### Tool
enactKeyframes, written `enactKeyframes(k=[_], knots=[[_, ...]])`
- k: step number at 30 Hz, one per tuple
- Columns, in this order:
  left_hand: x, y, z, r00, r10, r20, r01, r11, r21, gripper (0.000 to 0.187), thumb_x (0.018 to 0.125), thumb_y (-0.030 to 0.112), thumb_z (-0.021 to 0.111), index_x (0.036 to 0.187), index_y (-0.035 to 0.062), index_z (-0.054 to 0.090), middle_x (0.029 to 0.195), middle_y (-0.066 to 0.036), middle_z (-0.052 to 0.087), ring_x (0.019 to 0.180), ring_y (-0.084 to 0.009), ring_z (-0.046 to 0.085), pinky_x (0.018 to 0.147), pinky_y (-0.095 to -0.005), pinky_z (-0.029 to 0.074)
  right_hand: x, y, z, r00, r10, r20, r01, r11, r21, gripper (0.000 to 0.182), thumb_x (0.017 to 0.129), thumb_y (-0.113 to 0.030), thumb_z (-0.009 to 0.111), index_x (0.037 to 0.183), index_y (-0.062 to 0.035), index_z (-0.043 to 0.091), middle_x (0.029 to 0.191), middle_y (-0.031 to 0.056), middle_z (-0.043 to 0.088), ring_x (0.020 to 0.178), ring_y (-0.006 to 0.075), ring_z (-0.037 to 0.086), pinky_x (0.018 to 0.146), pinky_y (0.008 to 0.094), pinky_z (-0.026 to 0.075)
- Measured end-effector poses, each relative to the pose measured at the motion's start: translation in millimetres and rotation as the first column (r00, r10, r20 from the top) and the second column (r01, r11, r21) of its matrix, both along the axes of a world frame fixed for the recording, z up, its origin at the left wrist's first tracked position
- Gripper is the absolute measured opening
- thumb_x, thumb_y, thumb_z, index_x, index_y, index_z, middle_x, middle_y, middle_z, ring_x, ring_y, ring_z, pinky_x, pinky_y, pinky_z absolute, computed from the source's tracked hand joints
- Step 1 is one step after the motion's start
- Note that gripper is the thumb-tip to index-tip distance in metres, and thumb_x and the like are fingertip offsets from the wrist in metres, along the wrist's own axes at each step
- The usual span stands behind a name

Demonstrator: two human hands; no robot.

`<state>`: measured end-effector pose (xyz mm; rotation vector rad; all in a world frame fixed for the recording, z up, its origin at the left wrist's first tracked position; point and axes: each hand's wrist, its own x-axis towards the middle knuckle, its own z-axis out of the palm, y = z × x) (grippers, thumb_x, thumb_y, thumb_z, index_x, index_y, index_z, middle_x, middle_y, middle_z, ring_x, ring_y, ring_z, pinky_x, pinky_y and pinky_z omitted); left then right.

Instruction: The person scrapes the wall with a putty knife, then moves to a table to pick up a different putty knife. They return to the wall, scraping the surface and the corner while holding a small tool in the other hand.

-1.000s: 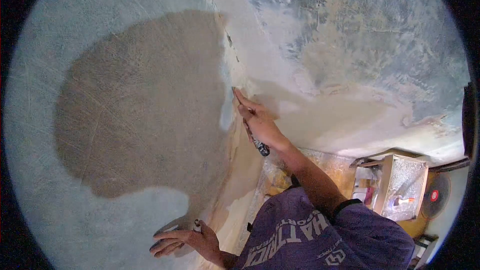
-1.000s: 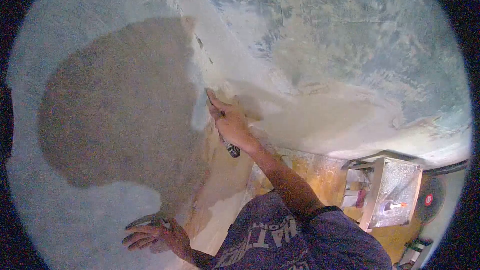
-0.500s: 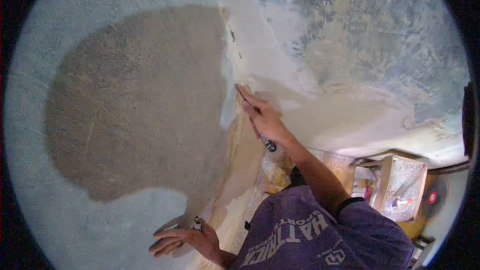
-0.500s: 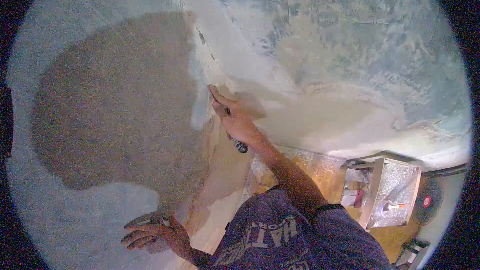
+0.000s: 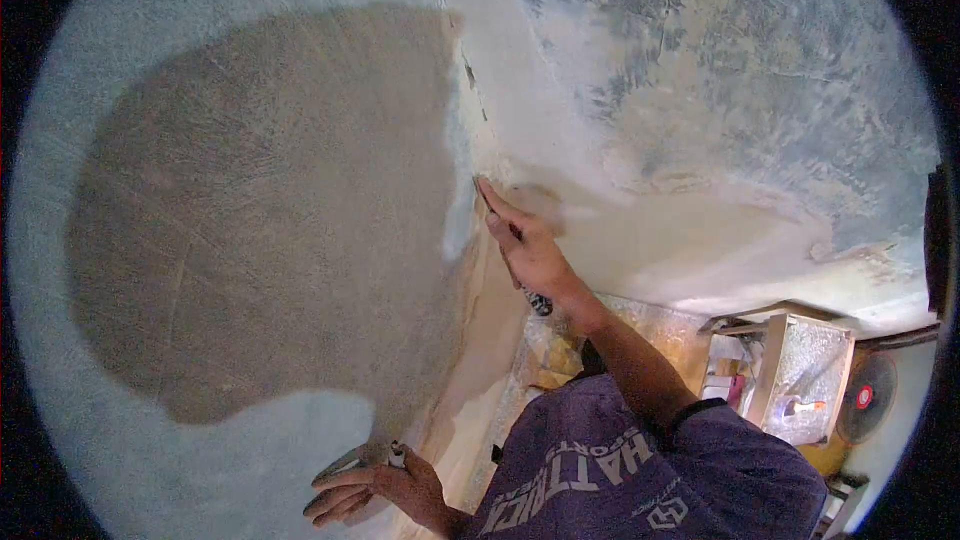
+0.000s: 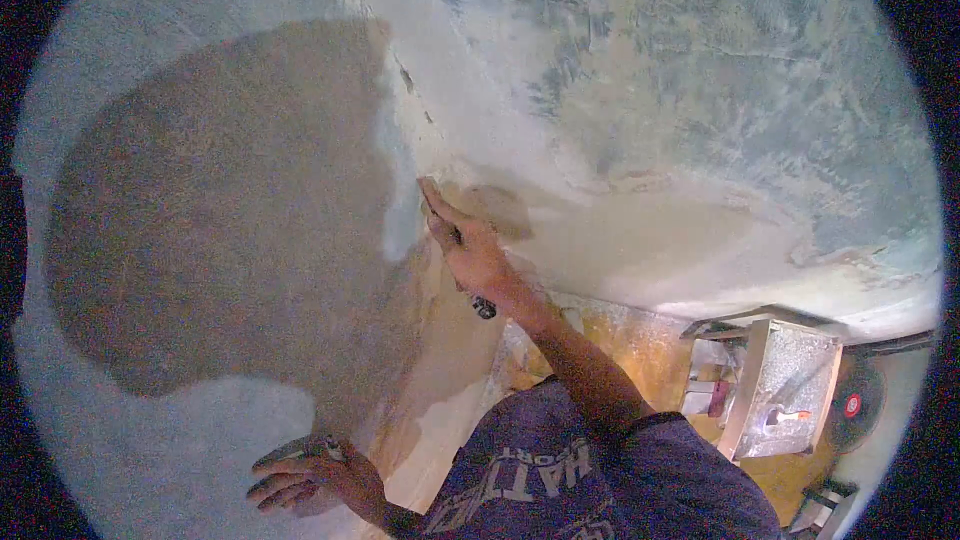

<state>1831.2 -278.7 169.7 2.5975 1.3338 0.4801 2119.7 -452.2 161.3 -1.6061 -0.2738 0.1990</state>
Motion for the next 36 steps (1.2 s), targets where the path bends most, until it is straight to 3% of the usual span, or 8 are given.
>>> enactKeyframes(k=[4, 10, 15, 17, 20, 22, 25, 36], knots=[[25, -30, 50, 0.993, 0.106, 0.058, -0.092, 0.973, -0.211, 0.102, 0.092, 0.024, 0.061, 0.146, -0.0165, -0.015, 0.149, -0.049, -0.004, 0.141, -0.0591, 0.013, 0.116, -0.0547, 0.017, -1, -7, 2, 1.0, 0.015, -0.019, -0.014, 1.0, 0.014, 0.048, 0.108, -0.03, 0.042, 0.154, -0.022, 0.035, 0.053, -0.004, 0.041, 0.039, 0.0067, 0.037, 0.041, 0.0267, 0.041], [14, -8, 23, 0.994, 0.072, -0.077, -0.083, 0.986, -0.145, 0.087, 0.091, 0.024, 0.064, 0.144, -0.0207, 0.011, 0.132, -0.049, 0.033, 0.123, -0.0581, 0.04, 0.102, -0.0576, 0.036, 14, 7, -17, 0.974, -0.071, 0.217, 0.072, 0.997, 0.004, 0.047, 0.108, -0.029, 0.041, 0.154, -0.018, 0.036, 0.056, -0.0026, 0.045, 0.04, 0.0061, 0.039, 0.044, 0.026, 0.043], [-33, 21, -34, 0.906, -0.05, -0.419, 0.258, 0.852, 0.456, 0.087, 0.092, 0.024, 0.064, 0.142, -0.0232, 0.012, 0.12, -0.048, 0.046, 0.113, -0.0563, 0.049, 0.093, -0.0587, 0.041, 10, 4, -25, 0.954, -0.083, 0.287, 0.088, 0.996, -0.006, 0.048, 0.108, -0.029, 0.042, 0.154, -0.0167, 0.036, 0.064, -0.0009, 0.052, 0.042, 0.0058, 0.038, 0.045, 0.0245, 0.041], [3, -5, 13, 0.994, 0.002, -0.111, -0.001, 1.0, 0.015, 0.084, 0.092, 0.024, 0.064, 0.14, -0.0242, 0.015, 0.121, -0.048, 0.044, 0.113, -0.0571, 0.048, 0.094, -0.0589, 0.04, 23, 15, -54, 0.787, -0.201, 0.583, 0.225, 0.974, 0.032, 0.048, 0.108, -0.03, 0.042, 0.154, -0.016, 0.036, 0.065, -0.0003, 0.051, 0.043, 0.0059, 0.039, 0.046, 0.0243, 0.04], [5, -8, 4, 0.998, 0.052, 0.021, -0.052, 0.999, 0.013, 0.084, 0.092, 0.024, 0.064, 0.14, -0.0246, 0.015, 0.127, -0.05, 0.037, 0.117, -0.0584, 0.045, 0.099, -0.0589, 0.037, 17, 4, -14, 0.972, -0.093, 0.218, 0.104, 0.994, -0.041, 0.051, 0.107, -0.031, 0.044, 0.153, -0.0128, 0.035, 0.121, 0.0108, 0.047, 0.105, 0.019, 0.045, 0.087, 0.0311, 0.04], [0, -1, -4, 0.992, 0.056, -0.11, -0.052, 0.998, 0.042, 0.087, 0.092, 0.024, 0.064, 0.141, -0.0241, 0.01, 0.133, -0.051, 0.029, 0.121, -0.0596, 0.041, 0.103, -0.0586, 0.035, 7, 0, -6, 1.0, -0.007, -0.016, 0.006, 1.0, -0.031, 0.051, 0.107, -0.031, 0.044, 0.153, -0.0121, 0.035, 0.128, 0.0125, 0.052, 0.106, 0.0188, 0.046, 0.088, 0.031, 0.04], [12, -10, 28, 0.973, 0.115, -0.201, -0.161, 0.959, -0.232, 0.09, 0.093, 0.024, 0.063, 0.142, -0.0235, 0.005, 0.137, -0.052, 0.023, 0.124, -0.0606, 0.037, 0.107, -0.058, 0.031, 9, 5, -22, 0.974, -0.06, 0.218, 0.058, 0.998, 0.018, 0.049, 0.107, -0.028, 0.044, 0.154, -0.0136, 0.036, 0.085, 0.0046, 0.064, 0.046, 0.0051, 0.041, 0.049, 0.024, 0.042], [18, -17, 29, 0.984, 0.093, -0.15, -0.111, 0.987, -0.119, 0.074, 0.092, 0.024, 0.062, 0.136, -0.0228, 0.025, 0.123, -0.048, 0.04, 0.115, -0.0596, 0.042, 0.101, -0.0588, 0.034, 3, 6, -9, 0.989, -0.025, 0.146, 0.016, 0.998, 0.065, 0.051, 0.106, -0.028, 0.046, 0.153, -0.0129, 0.034, 0.112, 0.0079, 0.049, 0.094, 0.0142, 0.043, 0.082, 0.0295, 0.038]])
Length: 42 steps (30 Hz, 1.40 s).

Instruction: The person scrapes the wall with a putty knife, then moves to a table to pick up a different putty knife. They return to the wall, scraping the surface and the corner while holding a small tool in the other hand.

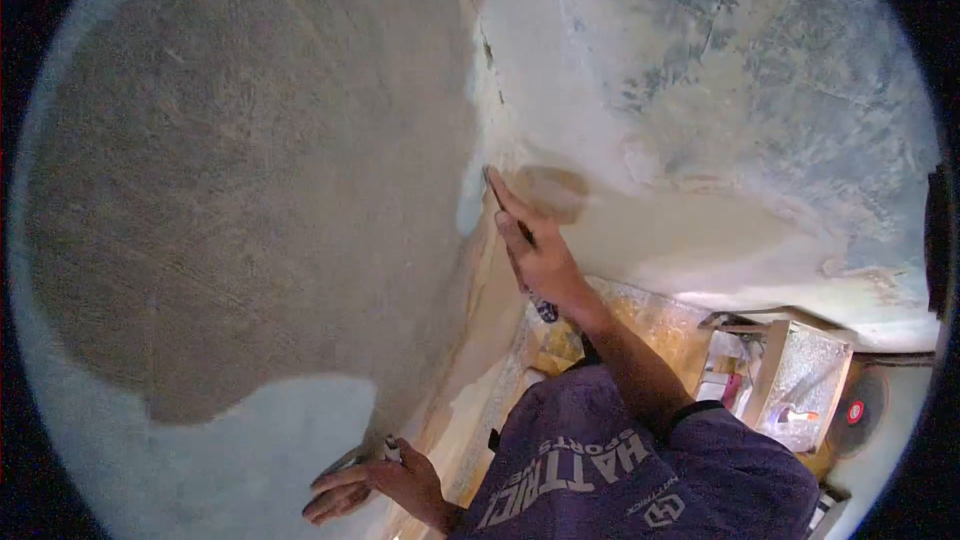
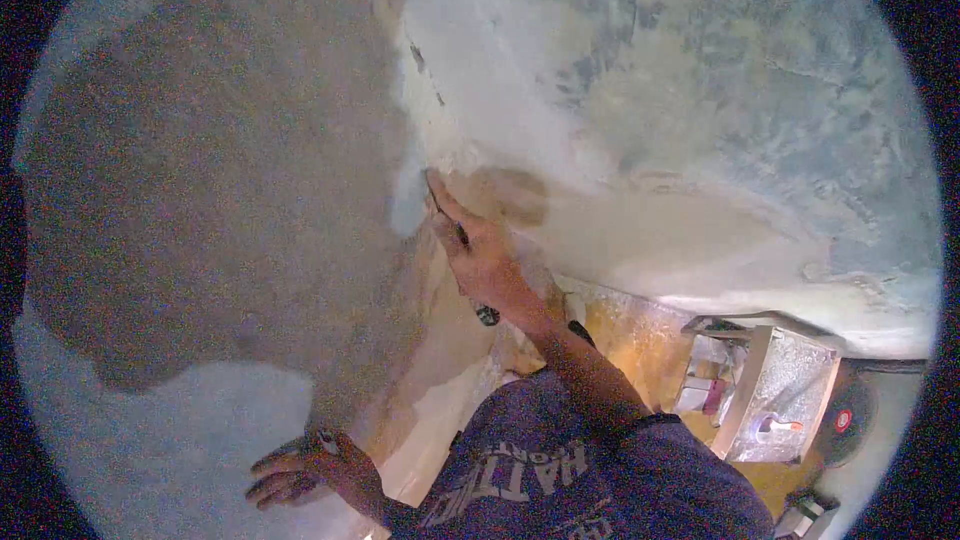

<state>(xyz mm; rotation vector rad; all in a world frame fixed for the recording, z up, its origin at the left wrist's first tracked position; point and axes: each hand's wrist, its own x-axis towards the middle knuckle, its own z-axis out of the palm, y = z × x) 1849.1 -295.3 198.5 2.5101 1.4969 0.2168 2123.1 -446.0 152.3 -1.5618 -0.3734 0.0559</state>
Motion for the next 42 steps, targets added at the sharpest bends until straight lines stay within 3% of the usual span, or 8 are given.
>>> enactKeyframes(k=[4, 10, 14, 19, 25, 34, 39, 42], knots=[[-3, 0, -16, 0.993, 0.005, 0.118, -0.017, 0.994, 0.105, 0.075, 0.091, 0.024, 0.062, 0.137, -0.022, 0.025, 0.124, -0.048, 0.039, 0.116, -0.0603, 0.041, 0.102, -0.0599, 0.033, 4, -2, 11, 0.979, 0.009, -0.203, -0.02, 0.999, -0.049, 0.051, 0.106, -0.027, 0.047, 0.153, -0.0126, 0.034, 0.145, 0.0144, 0.052, 0.13, 0.0206, 0.051, 0.108, 0.0332, 0.038], [-19, 12, -19, 0.988, -0.15, 0.029, 0.146, 0.985, 0.096, 0.079, 0.093, 0.025, 0.061, 0.14, -0.0208, 0.017, 0.122, -0.049, 0.039, 0.115, -0.0604, 0.043, 0.1, -0.0611, 0.034, -4, 3, 3, 0.997, -0.007, -0.072, 0.004, 0.999, -0.048, 0.05, 0.108, -0.029, 0.042, 0.155, -0.0198, 0.031, 0.072, -0.0006, 0.047, 0.045, 0.0079, 0.04, 0.046, 0.0275, 0.043], [-22, 12, -30, 0.992, -0.119, 0.038, 0.113, 0.984, 0.134, 0.074, 0.093, 0.024, 0.061, 0.135, -0.023, 0.022, 0.121, -0.048, 0.041, 0.113, -0.0584, 0.045, 0.099, -0.0594, 0.036, 4, -7, 26, 0.944, 0.035, -0.327, -0.092, 0.983, -0.162, 0.05, 0.107, -0.029, 0.044, 0.155, -0.0216, 0.032, 0.114, 0.0112, 0.067, 0.072, 0.0195, 0.061, 0.075, 0.0349, 0.054], [-9, 13, -20, 0.979, -0.185, 0.088, 0.158, 0.955, 0.251, 0.062, 0.093, 0.022, 0.061, 0.125, -0.0229, 0.034, 0.118, -0.045, 0.045, 0.11, -0.0545, 0.048, 0.097, -0.0581, 0.038, -4, -7, 37, 0.939, 0.07, -0.338, -0.124, 0.982, -0.141, 0.049, 0.107, -0.031, 0.042, 0.155, -0.021, 0.032, 0.103, 0.0143, 0.069, 0.083, 0.023, 0.067, 0.085, 0.0368, 0.053], [-14, 6, -18, 0.995, -0.074, 0.065, 0.07, 0.995, 0.075, 0.064, 0.093, 0.021, 0.061, 0.131, -0.0208, 0.031, 0.117, -0.042, 0.045, 0.109, -0.0547, 0.048, 0.096, -0.0579, 0.038, -2, -1, 9, 0.989, 0.015, -0.146, -0.021, 0.999, -0.038, 0.05, 0.108, -0.031, 0.042, 0.156, -0.0241, 0.03, 0.057, -0.0039, 0.035, 0.043, 0.0063, 0.035, 0.04, 0.0258, 0.041], [-19, 8, -19, 0.986, -0.169, -0.001, 0.169, 0.981, 0.096, 0.077, 0.094, 0.022, 0.06, 0.139, -0.0252, 0.017, 0.128, -0.049, 0.037, 0.115, -0.0582, 0.044, 0.098, -0.0581, 0.037, 1, -11, 27, 0.965, 0.07, -0.253, -0.09, 0.994, -0.069, 0.047, 0.108, -0.028, 0.04, 0.154, -0.0213, 0.034, 0.07, 0.0059, 0.058, 0.046, 0.0103, 0.044, 0.054, 0.031, 0.049], [-14, 11, -23, 0.978, -0.191, 0.088, 0.174, 0.97, 0.167, 0.053, 0.095, 0.022, 0.061, 0.132, -0.0095, 0.04, 0.129, -0.039, 0.043, 0.122, -0.0527, 0.044, 0.103, -0.0561, 0.037, 3, -8, 28, 0.974, 0.031, -0.224, -0.055, 0.993, -0.103, 0.047, 0.108, -0.029, 0.041, 0.154, -0.0215, 0.034, 0.087, 0.0111, 0.068, 0.047, 0.0121, 0.047, 0.059, 0.0315, 0.051], [-11, 11, -5, 0.997, -0.078, 0.005, 0.078, 0.993, -0.09, 0.076, 0.09, 0.02, 0.062, 0.137, -0.0256, 0.021, 0.127, -0.052, 0.035, 0.12, -0.0593, 0.041, 0.1, -0.0594, 0.034, -5, -10, 44, 0.931, 0.031, -0.365, -0.07, 0.993, -0.093, 0.048, 0.107, -0.028, 0.043, 0.154, -0.0212, 0.034, 0.096, 0.0151, 0.07, 0.05, 0.0134, 0.051, 0.067, 0.0328, 0.053]])
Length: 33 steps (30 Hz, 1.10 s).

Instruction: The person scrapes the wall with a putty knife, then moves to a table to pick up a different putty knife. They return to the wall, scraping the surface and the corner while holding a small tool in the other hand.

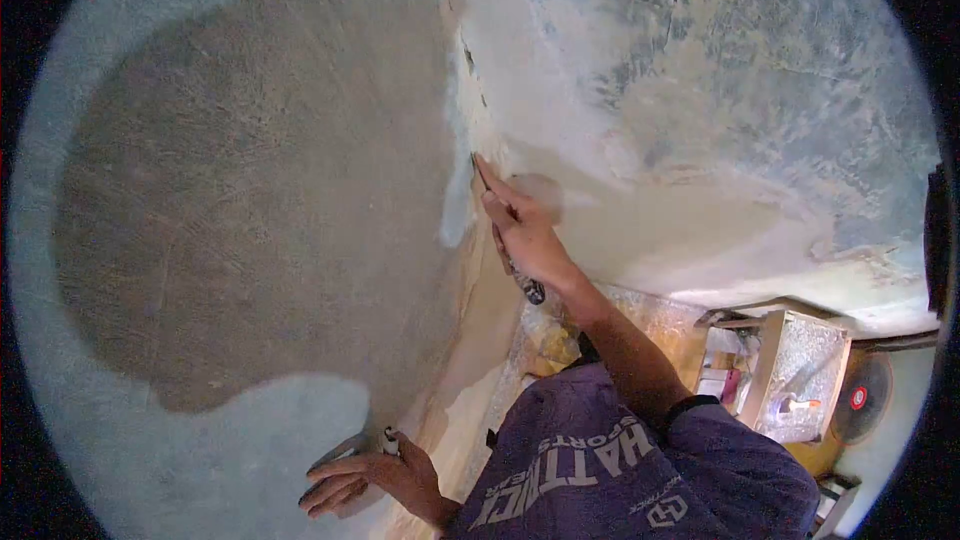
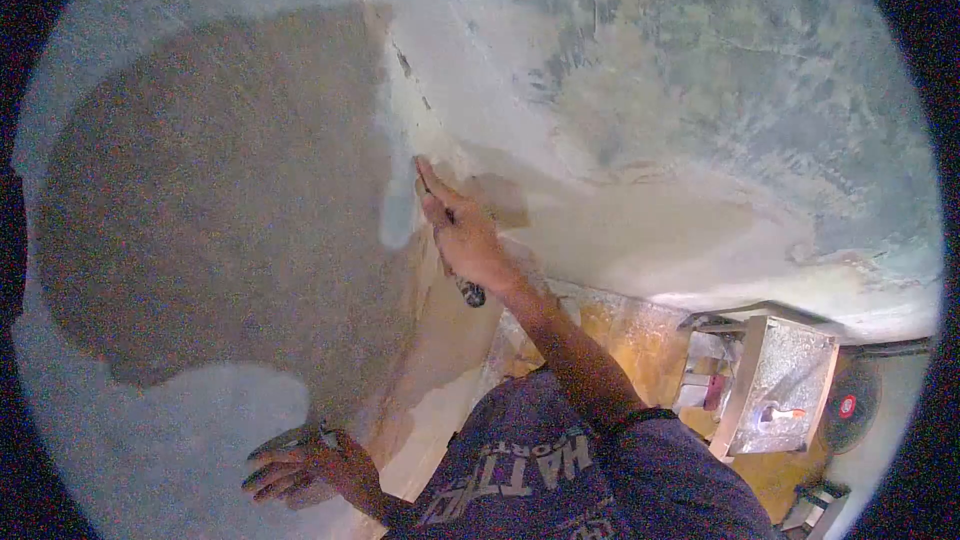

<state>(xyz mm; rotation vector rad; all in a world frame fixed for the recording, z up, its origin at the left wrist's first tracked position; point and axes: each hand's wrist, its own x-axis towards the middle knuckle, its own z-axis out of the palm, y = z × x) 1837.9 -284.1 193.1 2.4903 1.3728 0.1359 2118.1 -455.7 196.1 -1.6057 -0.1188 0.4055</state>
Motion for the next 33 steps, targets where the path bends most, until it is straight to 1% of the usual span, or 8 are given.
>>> enactKeyframes(k=[4, 6, 11, 13, 16, 18, 26, 33], knots=[[4, 1, -11, 0.976, -0.111, 0.188, 0.067, 0.971, 0.228, 0.072, 0.09, 0.021, 0.061, 0.132, -0.0259, 0.028, 0.123, -0.05, 0.04, 0.119, -0.0605, 0.04, 0.1, -0.06, 0.033, 7, 8, -20, 0.99, -0.035, 0.134, 0.042, 0.998, -0.048, 0.048, 0.106, -0.026, 0.045, 0.154, -0.0232, 0.034, 0.096, 0.0159, 0.07, 0.05, 0.0126, 0.05, 0.065, 0.0334, 0.052], [-1, -1, -19, 0.978, -0.153, 0.142, 0.102, 0.944, 0.315, 0.074, 0.09, 0.021, 0.061, 0.134, -0.0258, 0.024, 0.124, -0.05, 0.039, 0.118, -0.0607, 0.04, 0.101, -0.0602, 0.033, 22, 9, -34, 0.966, -0.097, 0.241, 0.108, 0.994, -0.033, 0.049, 0.106, -0.026, 0.045, 0.154, -0.024, 0.035, 0.096, 0.0155, 0.071, 0.05, 0.0119, 0.048, 0.061, 0.0334, 0.052], [2, -3, -5, 0.995, -0.083, 0.054, 0.076, 0.989, 0.128, 0.089, 0.09, 0.018, 0.063, 0.142, -0.0239, 0.004, 0.132, -0.052, 0.031, 0.121, -0.0612, 0.038, 0.104, -0.0593, 0.032, 4, 7, -21, 0.997, -0.008, 0.082, 0.01, 1.0, -0.021, 0.049, 0.106, -0.029, 0.045, 0.154, -0.0252, 0.034, 0.103, 0.0152, 0.071, 0.047, 0.0114, 0.048, 0.052, 0.031, 0.05], [8, -5, 4, 0.995, -0.061, 0.08, 0.058, 0.997, 0.04, 0.091, 0.091, 0.019, 0.063, 0.142, -0.0234, 0.0, 0.133, -0.053, 0.029, 0.122, -0.0617, 0.037, 0.105, -0.0592, 0.032, 0, 5, -15, 0.999, 0.01, 0.046, -0.01, 1.0, 0.003, 0.049, 0.107, -0.03, 0.044, 0.155, -0.0251, 0.033, 0.089, 0.0096, 0.06, 0.045, 0.0103, 0.044, 0.047, 0.0298, 0.047], [-1, 2, -14, 0.994, -0.099, 0.053, 0.089, 0.982, 0.166, 0.091, 0.091, 0.02, 0.062, 0.142, -0.0233, 0.0, 0.133, -0.053, 0.029, 0.123, -0.0617, 0.037, 0.105, -0.0594, 0.032, -5, 6, -8, 0.997, -0.047, 0.054, 0.042, 0.995, 0.088, 0.05, 0.107, -0.03, 0.042, 0.156, -0.0244, 0.03, 0.06, -0.0021, 0.038, 0.041, 0.0078, 0.036, 0.04, 0.0286, 0.042], [-12, 5, -25, 0.99, -0.132, 0.055, 0.114, 0.961, 0.252, 0.091, 0.091, 0.02, 0.062, 0.142, -0.0236, 0.001, 0.133, -0.053, 0.029, 0.124, -0.0617, 0.037, 0.105, -0.0597, 0.032, -9, 7, -3, 0.998, -0.059, 0.034, 0.056, 0.995, 0.078, 0.05, 0.107, -0.031, 0.043, 0.156, -0.0245, 0.031, 0.06, -0.0022, 0.037, 0.041, 0.0078, 0.035, 0.04, 0.0286, 0.043], [15, -12, 25, 1.0, -0.005, 0.018, 0.006, 0.998, -0.067, 0.084, 0.09, 0.023, 0.063, 0.139, -0.0255, 0.014, 0.133, -0.053, 0.028, 0.123, -0.0631, 0.035, 0.106, -0.0598, 0.029, -14, 13, -15, 0.994, -0.068, 0.089, 0.064, 0.997, 0.044, 0.05, 0.108, -0.032, 0.041, 0.156, -0.0246, 0.03, 0.06, 0.0004, 0.043, 0.041, 0.008, 0.041, 0.041, 0.0289, 0.045], [-4, 2, -10, 0.995, -0.082, 0.057, 0.072, 0.985, 0.157, 0.085, 0.09, 0.022, 0.063, 0.141, -0.0236, 0.012, 0.136, -0.051, 0.028, 0.126, -0.0613, 0.034, 0.106, -0.0597, 0.029, -5, 14, -14, 0.984, -0.097, 0.15, 0.094, 0.995, 0.023, 0.05, 0.107, -0.028, 0.042, 0.156, -0.0231, 0.031, 0.068, 0.0055, 0.056, 0.042, 0.0095, 0.046, 0.044, 0.0295, 0.047]])
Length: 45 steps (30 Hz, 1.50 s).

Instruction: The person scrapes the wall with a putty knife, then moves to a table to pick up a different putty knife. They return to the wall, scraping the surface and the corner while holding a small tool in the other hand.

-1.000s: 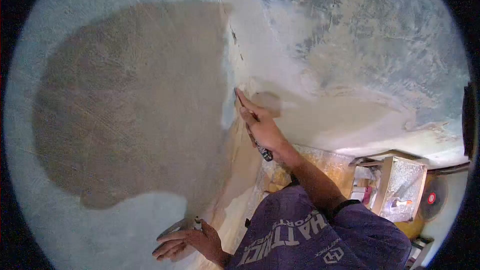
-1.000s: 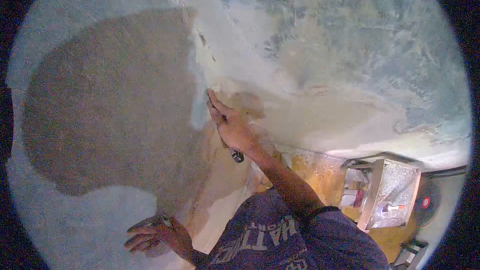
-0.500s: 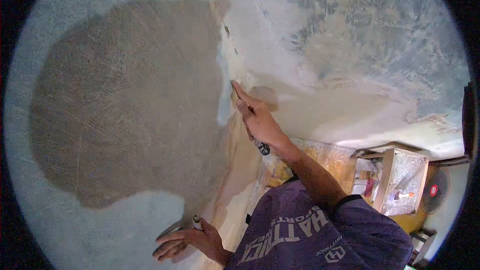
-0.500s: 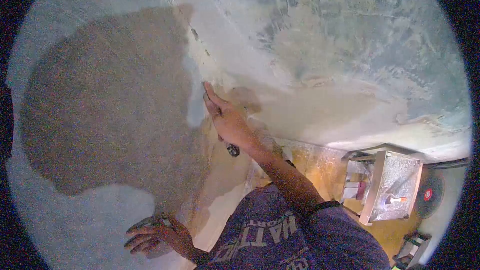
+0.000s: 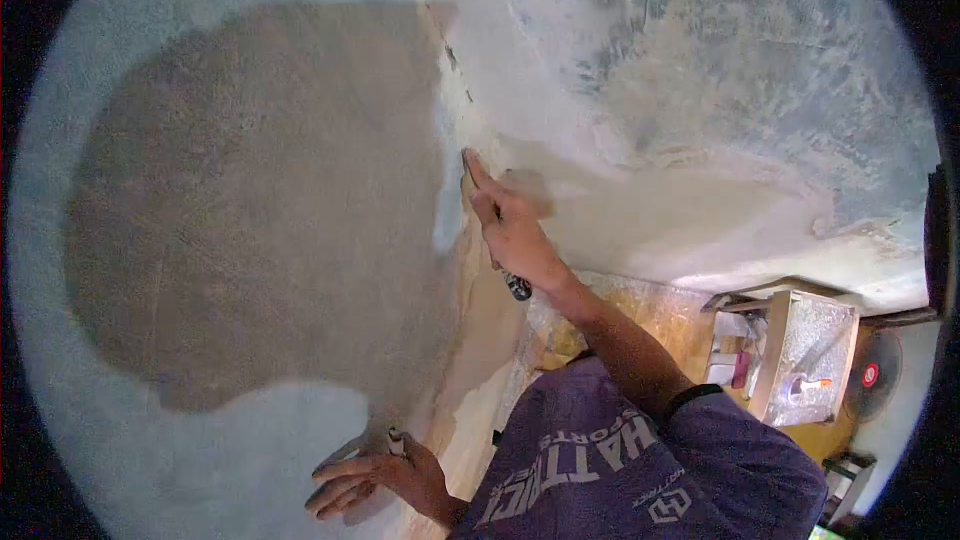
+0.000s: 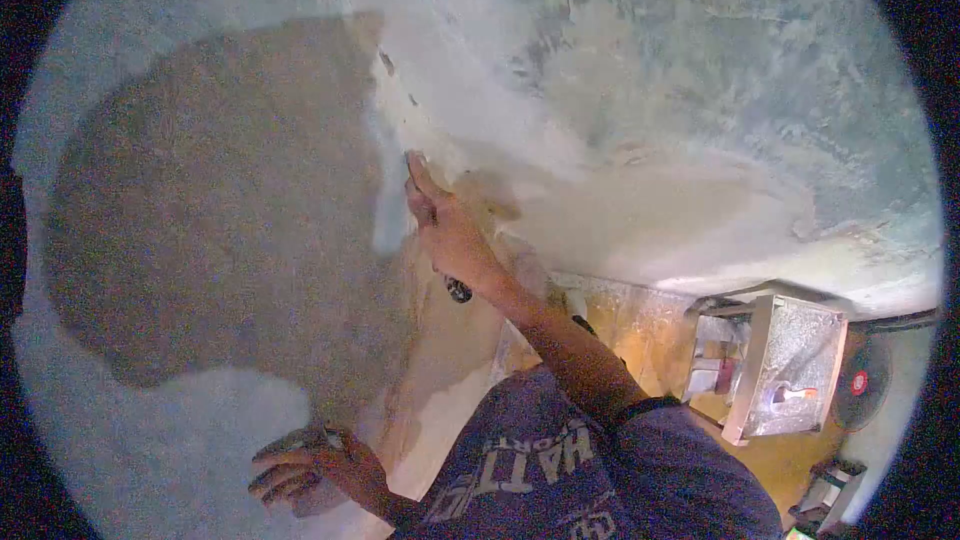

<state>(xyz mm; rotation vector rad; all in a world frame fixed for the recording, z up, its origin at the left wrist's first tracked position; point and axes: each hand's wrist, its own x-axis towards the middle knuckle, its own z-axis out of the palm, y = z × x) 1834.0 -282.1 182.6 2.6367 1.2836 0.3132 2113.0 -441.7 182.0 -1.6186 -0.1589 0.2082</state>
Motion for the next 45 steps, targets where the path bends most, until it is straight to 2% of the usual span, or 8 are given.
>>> enactKeyframes(k=[13, 18, 29, 34, 36, 38, 42, 45], knots=[[14, -6, 13, 0.997, 0.029, 0.078, -0.023, 0.996, -0.083, 0.074, 0.087, 0.018, 0.064, 0.132, -0.0264, 0.026, 0.13, -0.051, 0.036, 0.121, -0.0606, 0.04, 0.104, -0.0602, 0.032, 14, 16, -33, 0.908, -0.128, 0.398, 0.176, 0.98, -0.087, 0.052, 0.106, -0.021, 0.042, 0.156, -0.0166, 0.028, 0.067, 0.0127, 0.062, 0.044, 0.0115, 0.05, 0.047, 0.0328, 0.05], [7, -4, 10, 0.997, 0.071, -0.018, -0.072, 0.996, -0.055, 0.075, 0.089, 0.02, 0.064, 0.133, -0.0261, 0.024, 0.129, -0.051, 0.036, 0.119, -0.0611, 0.042, 0.102, -0.0603, 0.034, 22, 1, -20, 0.978, -0.043, 0.205, 0.091, 0.969, -0.229, 0.055, 0.104, -0.015, 0.045, 0.156, -0.0172, 0.028, 0.09, 0.0227, 0.068, 0.045, 0.0127, 0.051, 0.049, 0.0333, 0.052], [18, -18, 22, 0.999, 0.036, 0.007, -0.036, 0.999, -0.04, 0.073, 0.092, 0.019, 0.061, 0.135, -0.0259, 0.023, 0.127, -0.052, 0.035, 0.119, -0.0619, 0.041, 0.103, -0.0602, 0.033, 9, 13, -39, 0.845, -0.095, 0.526, 0.198, 0.97, -0.143, 0.06, 0.099, -0.007, 0.047, 0.155, -0.0117, 0.027, 0.106, 0.0269, 0.066, 0.084, 0.0358, 0.066, 0.084, 0.0428, 0.053], [8, -13, 14, 0.999, 0.046, 0.012, -0.045, 0.995, -0.084, 0.071, 0.091, 0.017, 0.063, 0.135, -0.0255, 0.027, 0.13, -0.057, 0.028, 0.126, -0.0621, 0.036, 0.107, -0.0599, 0.029, 11, -5, -4, 0.991, -0.002, 0.131, 0.032, 0.974, -0.225, 0.058, 0.099, -0.006, 0.045, 0.154, -0.0099, 0.028, 0.105, 0.0286, 0.066, 0.091, 0.0404, 0.068, 0.087, 0.0442, 0.052], [20, -15, 30, 0.998, 0.047, -0.032, -0.049, 0.996, -0.08, 0.072, 0.09, 0.015, 0.063, 0.137, -0.0251, 0.025, 0.131, -0.058, 0.027, 0.127, -0.0618, 0.035, 0.108, -0.0591, 0.029, 14, -6, 4, 0.993, 0.01, 0.12, 0.015, 0.979, -0.202, 0.057, 0.1, -0.006, 0.045, 0.154, -0.0098, 0.03, 0.105, 0.0284, 0.065, 0.09, 0.0386, 0.068, 0.088, 0.0422, 0.052], [31, -30, 44, 0.997, 0.07, -0.037, -0.07, 0.998, -0.003, 0.076, 0.09, 0.014, 0.063, 0.139, -0.0243, 0.019, 0.132, -0.057, 0.027, 0.127, -0.0613, 0.035, 0.108, -0.0582, 0.03, 11, 13, -34, 0.843, -0.125, 0.523, 0.239, 0.958, -0.156, 0.054, 0.101, -0.008, 0.045, 0.153, -0.0092, 0.031, 0.11, 0.0286, 0.065, 0.094, 0.0385, 0.068, 0.09, 0.0419, 0.052], [38, -40, 37, 0.983, 0.111, 0.148, -0.124, 0.989, 0.08, 0.088, 0.09, 0.011, 0.062, 0.144, -0.0218, 0.002, 0.134, -0.055, 0.027, 0.128, -0.0613, 0.035, 0.108, -0.0577, 0.029, 16, -2, -11, 0.984, -0.006, 0.175, 0.019, 0.998, -0.068, 0.049, 0.103, -0.012, 0.043, 0.151, -0.008, 0.034, 0.133, 0.029, 0.055, 0.115, 0.0422, 0.061, 0.101, 0.0434, 0.048], [39, -42, 48, 0.986, 0.141, 0.091, -0.14, 0.99, -0.023, 0.093, 0.089, 0.01, 0.062, 0.145, -0.0203, -0.007, 0.135, -0.054, 0.027, 0.128, -0.0608, 0.035, 0.108, -0.058, 0.029, 16, -1, -22, 0.94, -0.067, 0.334, 0.099, 0.992, -0.079, 0.053, 0.103, -0.018, 0.046, 0.153, -0.0112, 0.031, 0.131, 0.0253, 0.058, 0.117, 0.0349, 0.062, 0.1, 0.0421, 0.046]])
